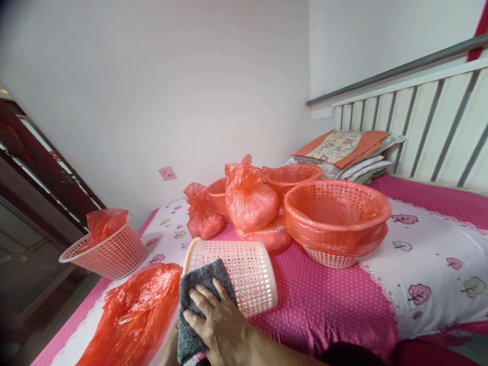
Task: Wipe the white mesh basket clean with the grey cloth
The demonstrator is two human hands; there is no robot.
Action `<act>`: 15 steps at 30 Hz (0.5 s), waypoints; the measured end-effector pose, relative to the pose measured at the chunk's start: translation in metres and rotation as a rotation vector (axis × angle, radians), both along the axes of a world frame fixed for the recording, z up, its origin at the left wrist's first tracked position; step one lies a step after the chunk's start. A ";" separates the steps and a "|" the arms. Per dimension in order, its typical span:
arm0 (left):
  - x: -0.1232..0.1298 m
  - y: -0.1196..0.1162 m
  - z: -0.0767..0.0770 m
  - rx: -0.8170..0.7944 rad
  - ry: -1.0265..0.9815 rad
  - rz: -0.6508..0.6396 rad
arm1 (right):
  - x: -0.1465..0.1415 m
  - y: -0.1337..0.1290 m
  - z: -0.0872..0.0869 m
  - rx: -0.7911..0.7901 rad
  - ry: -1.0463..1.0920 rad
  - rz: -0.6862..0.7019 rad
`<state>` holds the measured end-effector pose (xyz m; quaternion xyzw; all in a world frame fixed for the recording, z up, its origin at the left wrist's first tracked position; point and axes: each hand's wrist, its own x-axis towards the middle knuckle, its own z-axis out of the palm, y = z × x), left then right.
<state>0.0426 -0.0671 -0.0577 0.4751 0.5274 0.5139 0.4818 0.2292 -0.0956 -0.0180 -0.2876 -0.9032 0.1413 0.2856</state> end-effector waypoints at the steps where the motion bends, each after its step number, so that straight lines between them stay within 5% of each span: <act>1: 0.000 0.002 0.002 -0.011 0.006 -0.012 | 0.001 -0.001 -0.003 0.000 -0.003 0.008; 10: -0.004 -0.001 0.020 -0.095 0.002 -0.349 | 0.034 -0.002 -0.025 0.097 0.011 -0.082; 15: -0.011 -0.003 0.005 -0.167 0.040 -0.263 | 0.071 0.013 -0.035 0.193 0.142 -0.387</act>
